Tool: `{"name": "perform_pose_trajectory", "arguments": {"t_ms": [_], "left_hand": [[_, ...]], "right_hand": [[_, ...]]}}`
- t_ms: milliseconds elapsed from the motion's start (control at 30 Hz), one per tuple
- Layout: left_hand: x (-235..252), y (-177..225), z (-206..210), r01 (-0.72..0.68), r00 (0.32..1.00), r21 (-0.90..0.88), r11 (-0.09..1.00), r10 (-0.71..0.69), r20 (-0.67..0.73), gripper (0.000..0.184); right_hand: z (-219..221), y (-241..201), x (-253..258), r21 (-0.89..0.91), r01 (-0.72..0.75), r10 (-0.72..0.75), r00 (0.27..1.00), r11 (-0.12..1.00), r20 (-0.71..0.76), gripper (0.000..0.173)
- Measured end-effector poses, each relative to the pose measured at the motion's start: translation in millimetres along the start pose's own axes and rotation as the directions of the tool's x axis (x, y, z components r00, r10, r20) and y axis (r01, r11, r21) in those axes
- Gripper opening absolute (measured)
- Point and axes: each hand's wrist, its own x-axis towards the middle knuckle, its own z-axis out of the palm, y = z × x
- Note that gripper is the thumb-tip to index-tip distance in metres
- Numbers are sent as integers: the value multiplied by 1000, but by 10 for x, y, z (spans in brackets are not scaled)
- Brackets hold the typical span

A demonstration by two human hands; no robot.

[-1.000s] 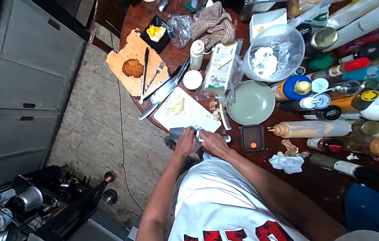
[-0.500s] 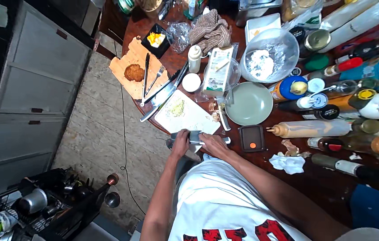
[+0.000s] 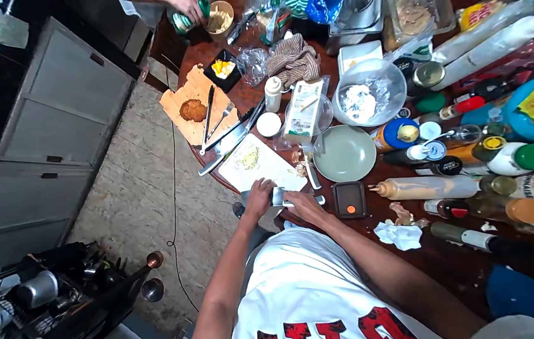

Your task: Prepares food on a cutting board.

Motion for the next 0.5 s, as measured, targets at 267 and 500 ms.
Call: {"name": "perform_pose_trajectory", "arguments": {"t_ms": [267,500], "left_hand": [[-120,141,-135,-157,988,-50,986,157,2,43],[3,-36,-244,305,932,-31,952,-305,-196,46]], "right_hand": [[-54,-23,11,-5,-33,33,999,999,28,30],[-97,-61,-27,20,-61,60,998,998,28,32]]}}
